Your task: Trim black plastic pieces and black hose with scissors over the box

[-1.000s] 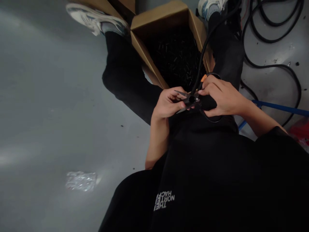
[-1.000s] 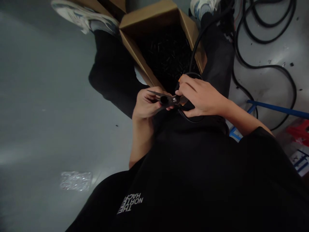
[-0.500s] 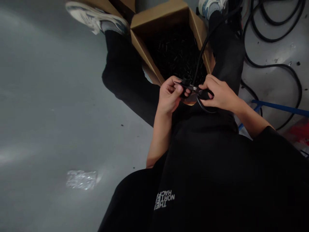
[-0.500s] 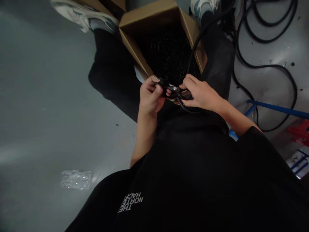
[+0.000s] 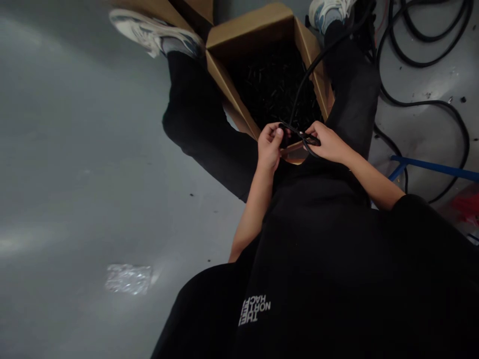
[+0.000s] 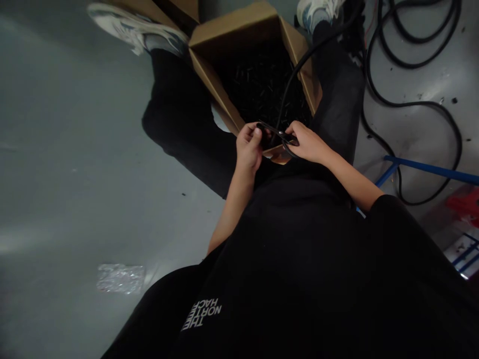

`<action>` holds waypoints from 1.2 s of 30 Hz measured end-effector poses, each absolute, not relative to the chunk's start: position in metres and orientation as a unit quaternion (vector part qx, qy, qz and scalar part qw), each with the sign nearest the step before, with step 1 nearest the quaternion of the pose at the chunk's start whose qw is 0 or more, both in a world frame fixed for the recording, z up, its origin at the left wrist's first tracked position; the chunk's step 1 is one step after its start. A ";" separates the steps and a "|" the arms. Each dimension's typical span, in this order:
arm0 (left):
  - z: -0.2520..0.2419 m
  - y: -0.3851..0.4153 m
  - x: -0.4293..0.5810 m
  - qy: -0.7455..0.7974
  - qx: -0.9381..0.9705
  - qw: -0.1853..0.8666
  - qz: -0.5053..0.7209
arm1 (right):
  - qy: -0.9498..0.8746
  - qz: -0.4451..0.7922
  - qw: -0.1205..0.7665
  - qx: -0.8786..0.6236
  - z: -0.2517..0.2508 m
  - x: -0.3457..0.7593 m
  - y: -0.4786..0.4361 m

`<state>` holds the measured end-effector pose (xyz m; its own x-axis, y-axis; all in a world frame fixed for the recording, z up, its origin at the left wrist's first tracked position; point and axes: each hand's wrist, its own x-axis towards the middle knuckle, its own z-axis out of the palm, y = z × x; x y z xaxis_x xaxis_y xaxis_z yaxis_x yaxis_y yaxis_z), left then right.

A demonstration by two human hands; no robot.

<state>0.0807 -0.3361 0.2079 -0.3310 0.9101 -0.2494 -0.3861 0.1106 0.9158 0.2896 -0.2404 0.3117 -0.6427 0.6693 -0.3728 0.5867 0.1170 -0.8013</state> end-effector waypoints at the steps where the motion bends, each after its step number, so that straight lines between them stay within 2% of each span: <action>1: 0.209 -0.336 0.076 0.522 0.236 0.529 0.626 | -0.750 0.514 0.033 -0.415 0.315 0.292 -0.238; 6: 0.223 -0.341 0.058 0.495 0.238 0.560 0.620 | -0.813 0.446 -0.050 -0.372 0.346 0.304 -0.228; 9: 0.229 -0.341 0.058 0.493 0.294 0.561 0.596 | -0.836 0.409 -0.067 -0.361 0.363 0.303 -0.230; 22: 0.252 -0.335 0.069 0.481 0.302 0.559 0.604 | -0.868 0.353 -0.028 -0.348 0.365 0.302 -0.231; 30: 0.246 -0.332 0.071 0.506 0.338 0.513 0.605 | -0.823 0.354 -0.047 -0.441 0.357 0.302 -0.230; 36: 0.244 -0.336 0.067 0.502 0.348 0.525 0.592 | -0.842 0.360 -0.022 -0.402 0.356 0.306 -0.229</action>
<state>0.0665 -0.3363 0.2436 -0.2051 0.9719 -0.1152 -0.2717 0.0566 0.9607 0.3055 -0.2291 0.3560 -0.6756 0.6613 -0.3258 0.6925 0.4176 -0.5883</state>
